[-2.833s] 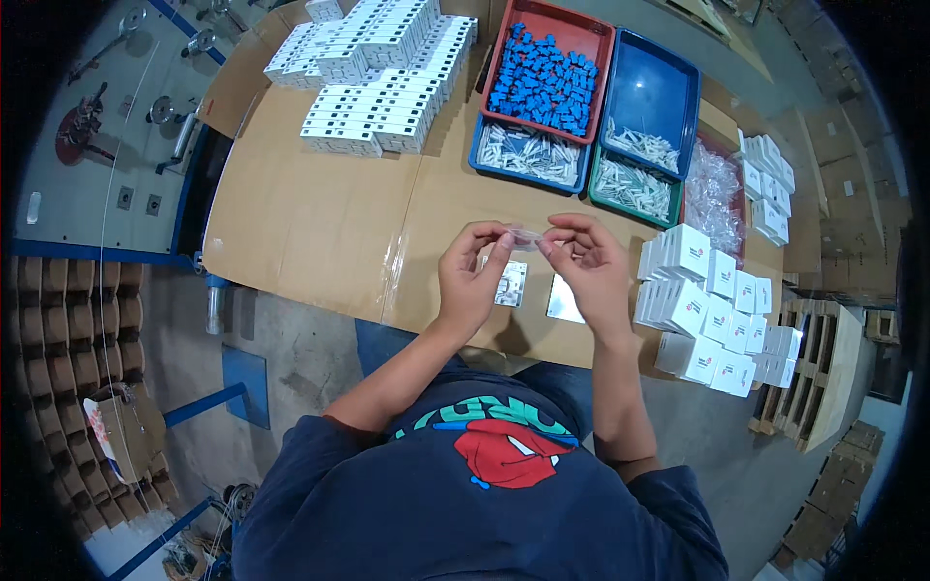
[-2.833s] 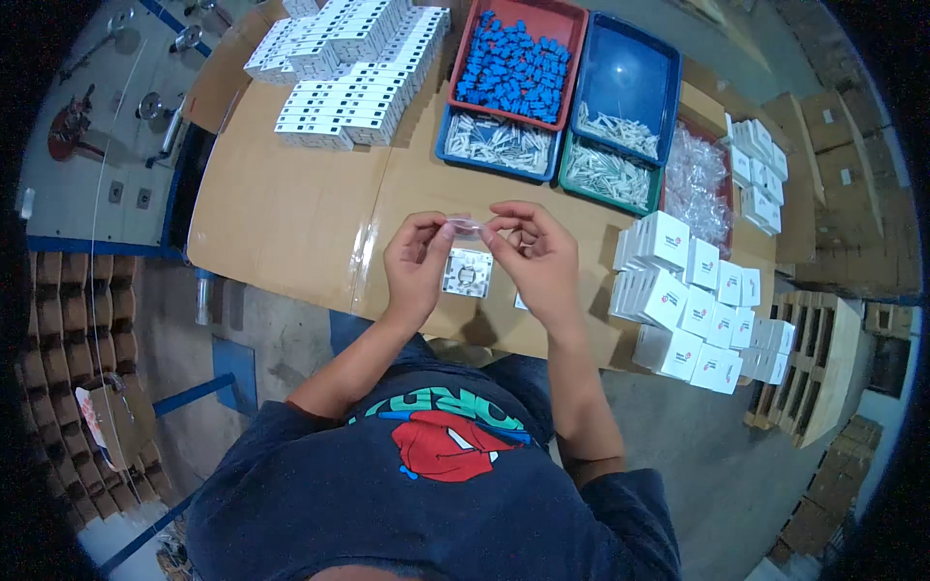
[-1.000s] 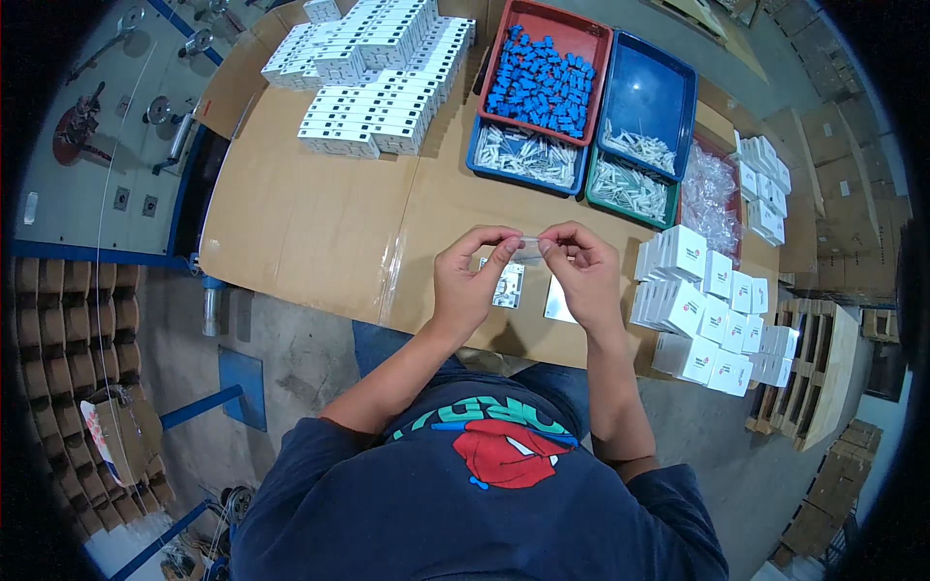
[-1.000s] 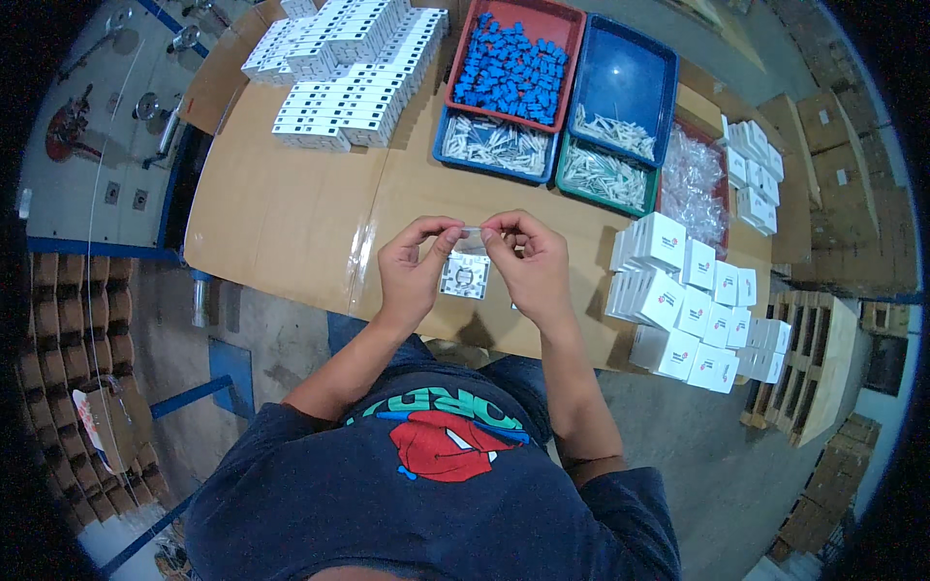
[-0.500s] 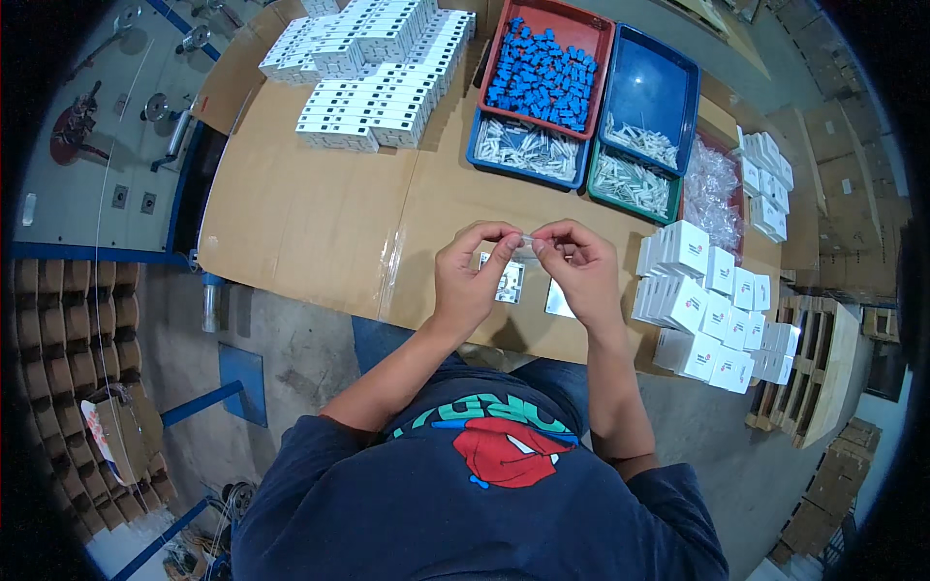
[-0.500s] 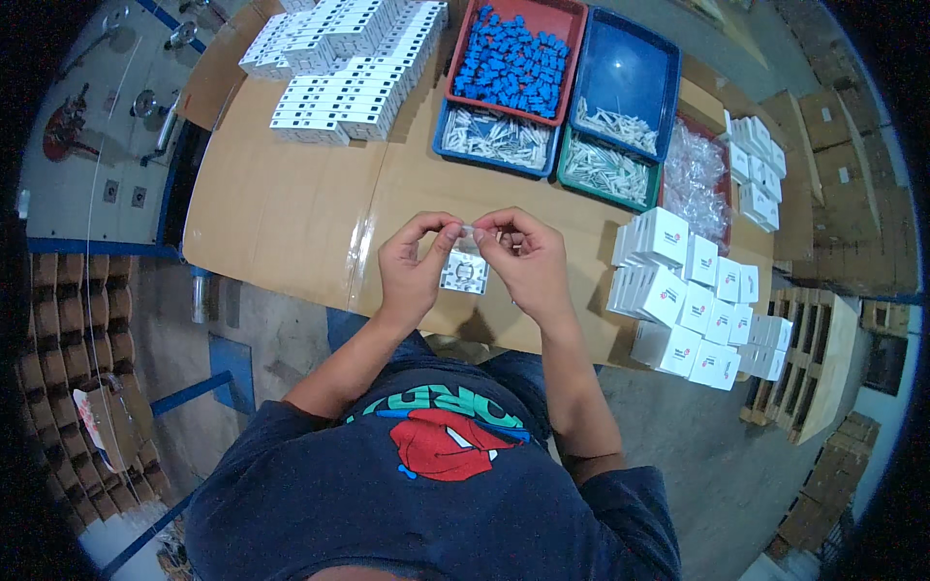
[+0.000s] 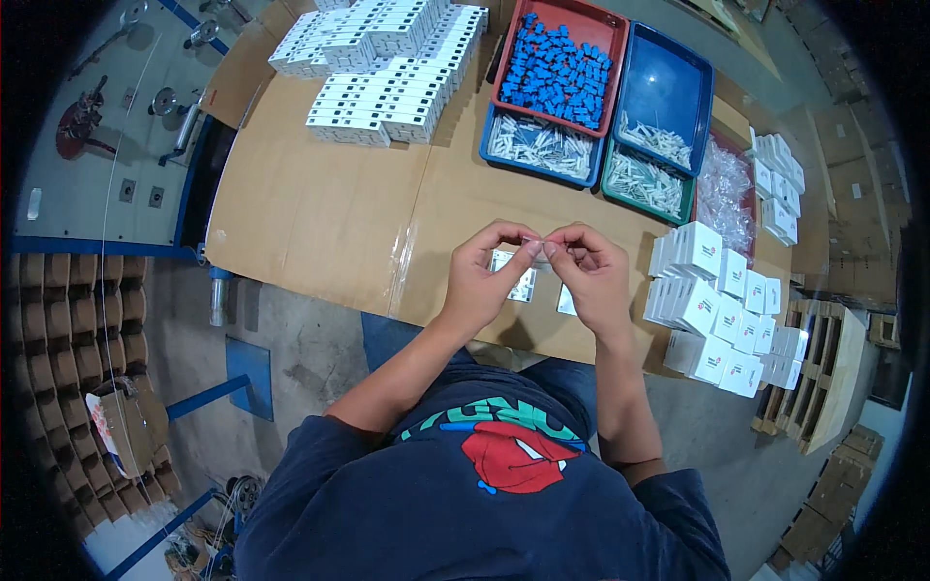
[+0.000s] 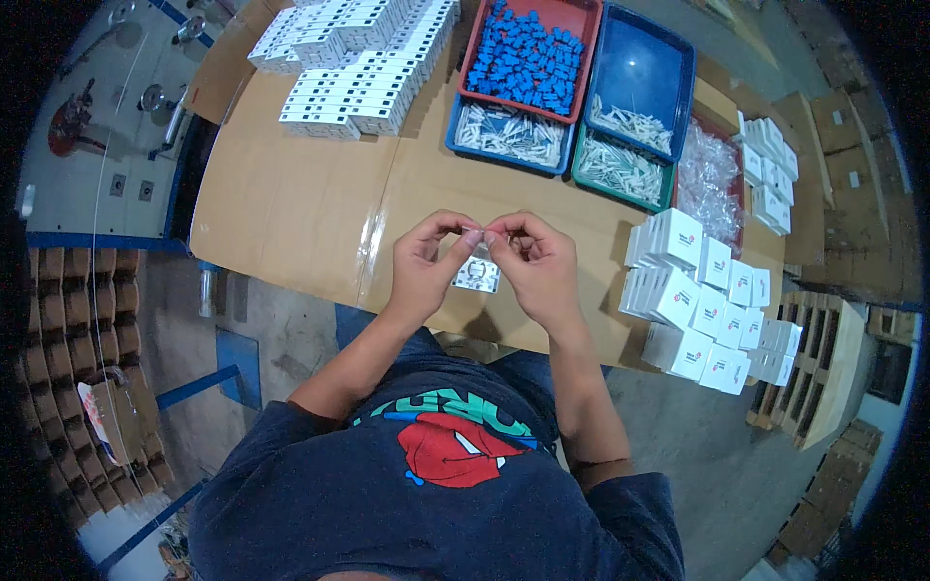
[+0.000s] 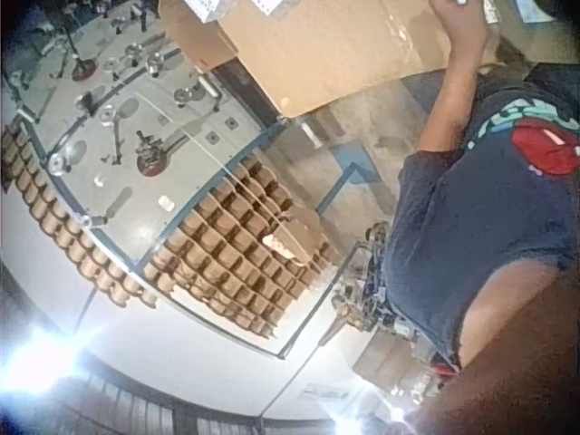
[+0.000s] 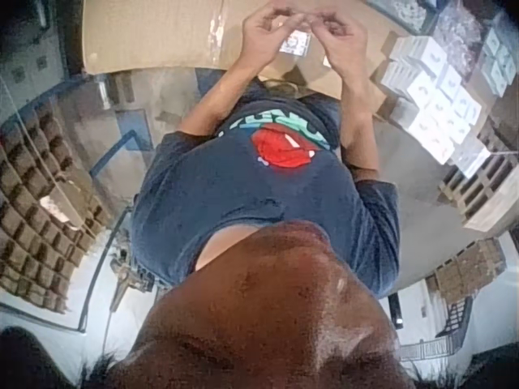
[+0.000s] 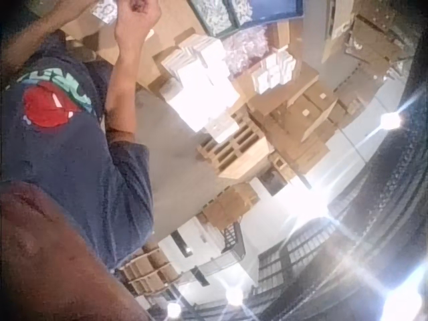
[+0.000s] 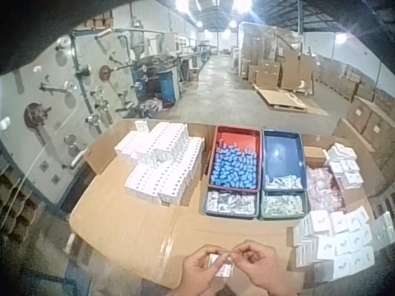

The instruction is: Assembling small white cardboard boxes and filling them with components including blue plastic caps and metal fittings in small plastic bags.

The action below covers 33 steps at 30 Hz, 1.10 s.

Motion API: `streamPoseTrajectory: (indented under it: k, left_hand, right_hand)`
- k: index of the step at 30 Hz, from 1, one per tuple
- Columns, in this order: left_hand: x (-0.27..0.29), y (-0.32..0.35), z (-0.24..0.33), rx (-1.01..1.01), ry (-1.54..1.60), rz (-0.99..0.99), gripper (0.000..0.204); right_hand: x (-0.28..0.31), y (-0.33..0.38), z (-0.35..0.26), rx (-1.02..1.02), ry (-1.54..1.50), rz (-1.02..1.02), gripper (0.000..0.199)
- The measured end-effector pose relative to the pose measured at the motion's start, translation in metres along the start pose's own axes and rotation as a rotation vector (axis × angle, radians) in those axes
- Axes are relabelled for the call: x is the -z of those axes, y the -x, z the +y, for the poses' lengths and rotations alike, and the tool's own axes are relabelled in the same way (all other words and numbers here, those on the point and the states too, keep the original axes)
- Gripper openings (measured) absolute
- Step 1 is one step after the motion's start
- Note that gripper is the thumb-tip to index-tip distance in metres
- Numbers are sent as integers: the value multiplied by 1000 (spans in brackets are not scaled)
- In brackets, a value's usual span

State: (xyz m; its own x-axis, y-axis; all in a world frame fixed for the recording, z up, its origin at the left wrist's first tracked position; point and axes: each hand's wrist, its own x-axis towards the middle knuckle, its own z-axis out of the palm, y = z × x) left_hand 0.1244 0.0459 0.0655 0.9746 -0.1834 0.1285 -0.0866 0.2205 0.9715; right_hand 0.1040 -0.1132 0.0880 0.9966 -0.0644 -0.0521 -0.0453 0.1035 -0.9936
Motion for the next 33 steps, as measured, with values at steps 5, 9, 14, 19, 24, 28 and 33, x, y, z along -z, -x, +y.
streamPoseTrajectory:
  k: [5, 9, 14, 19, 24, 28, 33]
  left_hand:
    - [5, -4, 0, -12, -115, -5, 13]
    - [8, -10, -14, 74, -29, -10, 13]
    - [25, -18, -22, 36, -214, -137, 20]
    - [42, -10, -47, 258, -23, -230, 38]
    - [67, 8, -92, 423, -80, -373, 38]
    - [61, 16, -104, 298, -307, -338, 22]
    - [56, 22, -119, 36, -467, -320, 19]
  right_hand:
    - [1, -1, 5, -6, 37, 13, 7]
    - [0, -8, 6, -10, 34, 26, 6]
    - [15, -15, 16, -204, 62, -101, 10]
    - [20, -9, 46, -259, 81, -118, 12]
    - [34, 6, 84, -385, 113, -249, 23]
    - [40, 15, 122, -423, 178, -203, 15]
    - [33, 19, 121, -143, 738, -168, 13]
